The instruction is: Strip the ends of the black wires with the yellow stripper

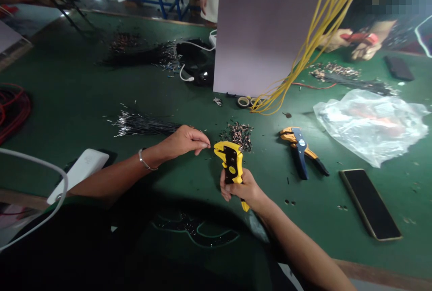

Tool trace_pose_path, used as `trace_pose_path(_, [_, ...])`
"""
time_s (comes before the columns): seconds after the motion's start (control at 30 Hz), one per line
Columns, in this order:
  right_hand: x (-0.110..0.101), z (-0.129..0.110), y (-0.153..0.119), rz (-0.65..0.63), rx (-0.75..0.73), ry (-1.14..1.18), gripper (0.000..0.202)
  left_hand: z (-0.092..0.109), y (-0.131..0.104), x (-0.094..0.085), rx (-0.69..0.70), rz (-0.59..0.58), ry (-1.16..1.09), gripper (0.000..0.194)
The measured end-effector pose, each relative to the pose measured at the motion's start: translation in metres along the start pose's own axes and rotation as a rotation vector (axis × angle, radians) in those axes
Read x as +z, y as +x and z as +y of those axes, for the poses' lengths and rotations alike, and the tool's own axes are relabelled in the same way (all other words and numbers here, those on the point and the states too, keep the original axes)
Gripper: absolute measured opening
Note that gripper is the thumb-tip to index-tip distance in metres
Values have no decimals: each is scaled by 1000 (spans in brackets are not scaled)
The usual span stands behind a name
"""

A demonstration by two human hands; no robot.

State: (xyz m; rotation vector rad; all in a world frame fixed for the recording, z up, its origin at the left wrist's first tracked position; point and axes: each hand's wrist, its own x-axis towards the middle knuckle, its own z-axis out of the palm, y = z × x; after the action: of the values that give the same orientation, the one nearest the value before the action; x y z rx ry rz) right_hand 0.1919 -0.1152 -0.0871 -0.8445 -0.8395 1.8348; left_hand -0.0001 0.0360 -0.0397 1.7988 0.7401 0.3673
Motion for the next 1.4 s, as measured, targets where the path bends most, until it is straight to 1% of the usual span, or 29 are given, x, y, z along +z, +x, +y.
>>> trace_pose_path(0.23, [3, -1, -2, 47, 24, -4, 18, -2, 1, 1, 11, -14, -3, 16])
trace_pose_path(0.47, [6, 4, -3, 149, 33, -24, 17, -1, 2, 1, 2, -14, -4, 15])
trace_pose_path(0.67, [4, 5, 1, 202, 20, -139, 18, -5, 3, 1, 5, -29, -1, 16])
trace_pose_path(0.9, [2, 8, -2, 235, -30, -349, 19, -3, 3, 0, 3, -26, 2, 16])
trace_pose_path(1.07, [5, 13, -1, 326, -25, -397, 19, -4, 4, -1, -2, -21, 20, 16])
trace_pose_path(1.17, [5, 13, -1, 313, -27, -370, 20, -5, 4, -1, 4, -24, 16, 16])
trace_pose_path(1.4, [2, 14, -4, 270, -25, -208, 21, -3, 3, 2, -22, -12, -13, 16])
